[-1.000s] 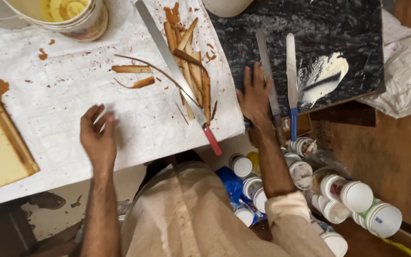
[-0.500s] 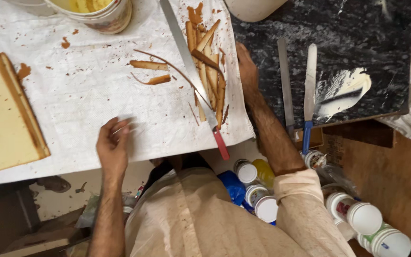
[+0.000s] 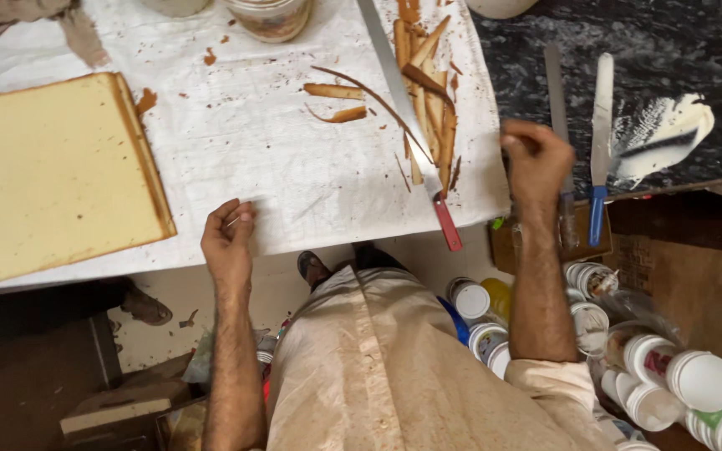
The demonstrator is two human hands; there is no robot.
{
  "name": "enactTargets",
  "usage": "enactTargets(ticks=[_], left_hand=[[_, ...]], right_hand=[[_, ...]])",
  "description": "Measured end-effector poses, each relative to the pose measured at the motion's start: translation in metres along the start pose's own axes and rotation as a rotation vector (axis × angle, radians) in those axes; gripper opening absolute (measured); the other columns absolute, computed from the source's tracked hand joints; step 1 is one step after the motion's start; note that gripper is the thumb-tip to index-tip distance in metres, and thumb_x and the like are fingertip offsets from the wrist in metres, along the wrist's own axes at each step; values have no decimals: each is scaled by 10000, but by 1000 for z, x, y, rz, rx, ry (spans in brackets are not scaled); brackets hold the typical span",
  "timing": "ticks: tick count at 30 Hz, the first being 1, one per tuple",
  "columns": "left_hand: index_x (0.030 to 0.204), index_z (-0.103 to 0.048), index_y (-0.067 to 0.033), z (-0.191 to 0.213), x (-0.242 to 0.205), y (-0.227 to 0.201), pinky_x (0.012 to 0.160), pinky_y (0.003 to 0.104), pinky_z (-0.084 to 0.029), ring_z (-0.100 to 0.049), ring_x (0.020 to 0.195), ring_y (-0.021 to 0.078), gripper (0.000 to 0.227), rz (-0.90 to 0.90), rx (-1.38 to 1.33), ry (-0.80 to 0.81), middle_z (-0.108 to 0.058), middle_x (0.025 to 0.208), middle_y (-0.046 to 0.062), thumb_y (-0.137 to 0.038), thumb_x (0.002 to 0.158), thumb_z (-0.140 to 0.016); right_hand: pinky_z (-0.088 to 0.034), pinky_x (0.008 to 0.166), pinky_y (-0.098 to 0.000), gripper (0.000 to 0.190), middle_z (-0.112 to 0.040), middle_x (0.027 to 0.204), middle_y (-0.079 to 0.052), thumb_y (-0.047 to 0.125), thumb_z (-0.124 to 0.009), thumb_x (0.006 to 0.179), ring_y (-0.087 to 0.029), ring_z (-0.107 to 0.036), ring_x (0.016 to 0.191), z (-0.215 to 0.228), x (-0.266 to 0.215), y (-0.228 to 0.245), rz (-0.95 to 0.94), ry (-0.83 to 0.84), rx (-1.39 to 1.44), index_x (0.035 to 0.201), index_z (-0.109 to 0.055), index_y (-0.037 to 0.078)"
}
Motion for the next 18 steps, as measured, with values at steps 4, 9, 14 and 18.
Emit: enactTargets(ticks=[4,9,14,18], left_hand=[[1324,-565,41,-11,3,-5,983,307,-562,-684,1137,189,347,4,61,41,-692,1247,134,-99,1015,-637],[1322,-564,30,-38,17,-8,975,315,-582,-682,1135,192,349,20,48,94,-684,1263,146,-102,1008,-641],[1336,-558,29,-92,33,-3,978,332,-588,-671,1151,216,355,-22,79,167,-675,1276,158,-68,1003,-636],[1386,-508,41,-153,58,2,965,351,-583,-628,1205,263,448,-112,165,205,-597,1363,209,-75,976,-649]], right_hand=[[-629,890,-351,384,-711,1291,-186,39,-571,1035,-221,-721,1090,-68,-48,59,47,348,-160,1408,-640,103],[-520,821,-495,556,-566,1192,-294,224,-666,961,-396,-602,1014,-85,-120,31,-233,552,-784,1437,-501,-12],[-507,825,-495,634,-580,1153,-232,-32,-596,819,-417,-585,982,-81,-116,28,51,301,-741,1442,-482,-61],[-515,830,-488,582,-559,1174,-266,-75,-540,810,-409,-589,1036,-94,-83,40,36,346,-668,1389,-501,-45]])
Point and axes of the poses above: each hand's wrist, its own x-axis towards the middle knuckle, its own z-axis out of the back of the hand, y = z × x, the point moved 6 cm from there along x, towards the middle knuckle
